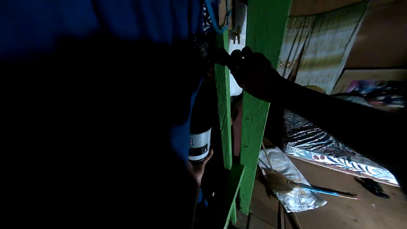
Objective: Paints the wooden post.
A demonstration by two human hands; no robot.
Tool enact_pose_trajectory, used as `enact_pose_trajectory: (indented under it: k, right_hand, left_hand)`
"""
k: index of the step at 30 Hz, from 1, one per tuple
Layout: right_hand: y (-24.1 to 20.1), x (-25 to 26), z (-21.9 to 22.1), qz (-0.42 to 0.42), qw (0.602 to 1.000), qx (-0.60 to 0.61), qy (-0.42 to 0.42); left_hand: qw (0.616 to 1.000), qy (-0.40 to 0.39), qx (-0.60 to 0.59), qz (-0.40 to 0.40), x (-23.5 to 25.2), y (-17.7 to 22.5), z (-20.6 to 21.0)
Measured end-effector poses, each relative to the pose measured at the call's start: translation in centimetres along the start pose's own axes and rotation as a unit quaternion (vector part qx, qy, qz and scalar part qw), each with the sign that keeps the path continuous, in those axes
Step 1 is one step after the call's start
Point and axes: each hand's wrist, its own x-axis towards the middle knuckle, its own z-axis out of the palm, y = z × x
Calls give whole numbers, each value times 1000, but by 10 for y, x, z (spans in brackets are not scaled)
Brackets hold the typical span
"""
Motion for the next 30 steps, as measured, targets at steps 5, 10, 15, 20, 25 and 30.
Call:
enact_pose_trajectory:
  k: [5,10,15,20,25,30]
  right_hand:
    - [9,18,9,40,994,-100,-15]
    - [0,21,-5,84,989,-3,-126]
    - [-8,6,-13,68,996,9,-53]
    - [8,19,0,111,993,-28,-31]
    - [-9,-2,-9,68,985,59,-146]
    - [-21,-12,-11,55,994,43,-84]
  left_hand:
    - [999,-32,-19,9,30,-5,-25]
    - [996,-59,-66,4,52,-7,-46]
    - [999,-3,-36,-7,37,2,-27]
    - [998,-30,-55,7,54,-5,-45]
    - [997,-36,-70,1,51,-4,-44]
    - [998,-32,-57,-1,48,-3,-40]
